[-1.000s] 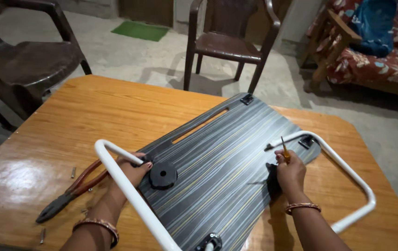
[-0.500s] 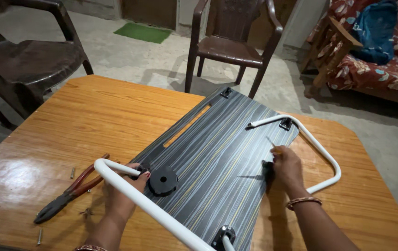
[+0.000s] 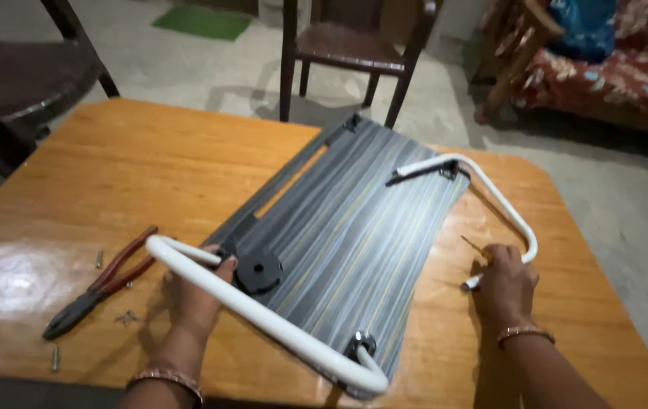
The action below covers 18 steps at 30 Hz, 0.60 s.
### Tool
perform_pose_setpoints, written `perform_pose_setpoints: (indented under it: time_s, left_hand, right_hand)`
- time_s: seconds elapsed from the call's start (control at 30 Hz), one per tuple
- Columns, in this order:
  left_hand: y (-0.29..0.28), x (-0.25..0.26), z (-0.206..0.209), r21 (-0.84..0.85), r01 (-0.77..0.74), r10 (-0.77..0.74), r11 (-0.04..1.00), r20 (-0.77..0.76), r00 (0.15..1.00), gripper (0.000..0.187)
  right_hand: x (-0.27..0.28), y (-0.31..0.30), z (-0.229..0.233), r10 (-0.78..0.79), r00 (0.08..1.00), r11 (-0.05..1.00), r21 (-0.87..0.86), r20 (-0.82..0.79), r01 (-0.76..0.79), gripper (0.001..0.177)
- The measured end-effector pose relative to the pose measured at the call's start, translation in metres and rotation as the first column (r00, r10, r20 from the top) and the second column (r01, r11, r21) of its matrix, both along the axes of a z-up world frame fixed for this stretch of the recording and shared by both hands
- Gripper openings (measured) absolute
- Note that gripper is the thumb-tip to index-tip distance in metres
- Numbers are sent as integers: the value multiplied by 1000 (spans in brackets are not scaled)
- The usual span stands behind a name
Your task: The person assembles a small table by attaching a white metal frame to a striped tabletop using a screwdriver. They position the frame, insert screws, and tighten them at each corner to secure the legs to the tabletop.
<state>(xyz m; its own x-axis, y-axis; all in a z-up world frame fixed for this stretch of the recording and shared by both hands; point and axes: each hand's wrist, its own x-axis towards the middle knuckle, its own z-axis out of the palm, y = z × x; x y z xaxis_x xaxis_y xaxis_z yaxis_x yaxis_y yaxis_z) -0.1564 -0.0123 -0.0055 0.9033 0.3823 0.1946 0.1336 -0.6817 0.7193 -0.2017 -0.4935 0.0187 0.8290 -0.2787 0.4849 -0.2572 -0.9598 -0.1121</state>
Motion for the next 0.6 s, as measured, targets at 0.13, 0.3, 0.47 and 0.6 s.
perform_pose_setpoints:
  time_s: [0.13,0.3,0.47,0.6]
  left_hand:
    - [-5,-5,6,-33,-15,14,999,-34,999,41]
    - [0,-2,2,-85,23,-31,996,-89,996,46]
    - [3,9,-5,-74,16,-30,997,-192,981,45]
    - [6,11,-16,21,5,-1,1000,-181,983,47]
  right_hand:
    - [13,-15,-9,-111,994,977,184,-14,111,28]
    - [23,-40,-35,-162,981,837,541,109,78,17]
    - [-4,-77,-36,-423,904,758,572,64,314,13]
    - [-32,-108,-33,-369,920,775,503,-132,383,14]
